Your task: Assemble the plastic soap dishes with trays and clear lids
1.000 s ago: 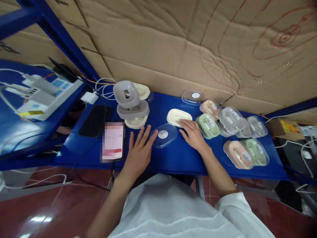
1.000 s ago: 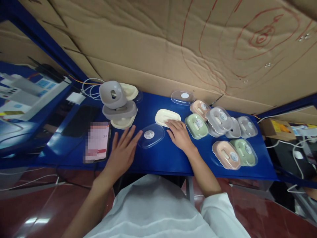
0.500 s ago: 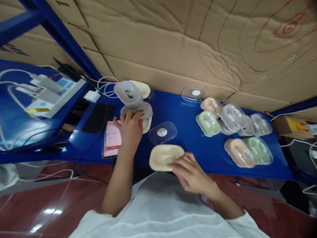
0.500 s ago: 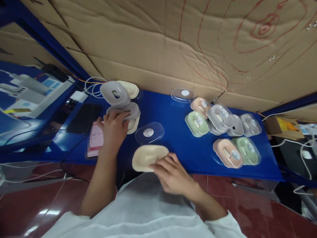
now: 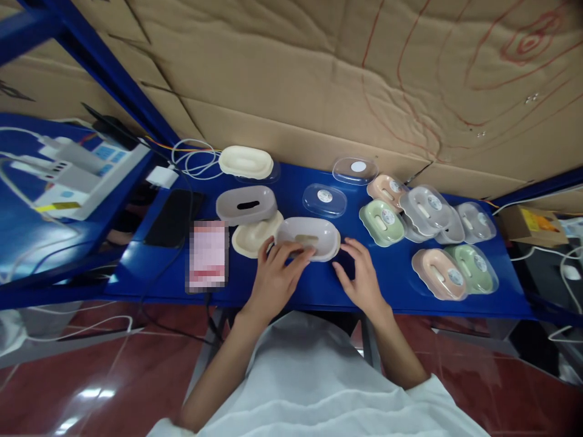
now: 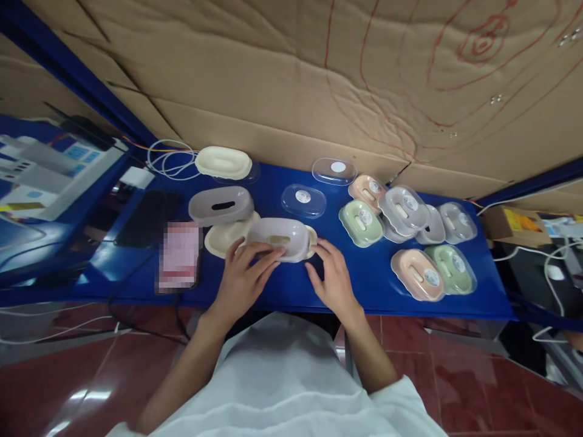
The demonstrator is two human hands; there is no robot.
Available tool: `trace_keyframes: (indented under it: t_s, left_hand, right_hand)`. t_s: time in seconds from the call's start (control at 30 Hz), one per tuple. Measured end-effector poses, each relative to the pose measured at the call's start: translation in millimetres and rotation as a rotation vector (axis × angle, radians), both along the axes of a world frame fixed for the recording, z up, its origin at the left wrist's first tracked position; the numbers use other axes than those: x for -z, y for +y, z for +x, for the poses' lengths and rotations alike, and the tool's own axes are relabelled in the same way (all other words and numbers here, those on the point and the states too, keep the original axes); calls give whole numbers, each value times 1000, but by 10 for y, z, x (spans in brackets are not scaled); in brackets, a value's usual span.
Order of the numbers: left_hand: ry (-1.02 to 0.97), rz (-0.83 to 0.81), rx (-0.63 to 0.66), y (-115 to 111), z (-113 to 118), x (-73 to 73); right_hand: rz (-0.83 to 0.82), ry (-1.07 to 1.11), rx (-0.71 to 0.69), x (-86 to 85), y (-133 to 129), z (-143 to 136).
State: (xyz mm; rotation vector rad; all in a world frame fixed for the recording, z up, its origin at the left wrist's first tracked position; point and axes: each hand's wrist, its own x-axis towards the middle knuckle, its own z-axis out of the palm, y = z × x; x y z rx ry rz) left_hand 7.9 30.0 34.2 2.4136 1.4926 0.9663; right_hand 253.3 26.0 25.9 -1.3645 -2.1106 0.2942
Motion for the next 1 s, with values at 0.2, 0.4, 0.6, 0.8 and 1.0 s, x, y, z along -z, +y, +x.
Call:
trace_keyframes:
  t_s: [0.2,0.4,0.6,0.8,1.0]
  left_hand:
    - [38,-61,87,175,87,157]
    - [30,-71,108,154,41,254]
    - [48,-45,91,-49,29,262]
    - [29,-5,-227,-342,-137,236]
    - [61,-169,-377,-183,-264,345]
  right_hand:
    - [0,-230,-93,12,119,-7]
    - [-9,-232,-84,77,206,84]
    - [-4,-266,-145,25,38,178]
    - [8,-286,-81,-304,541,185]
    - [42,-465,270,-527,1661,138]
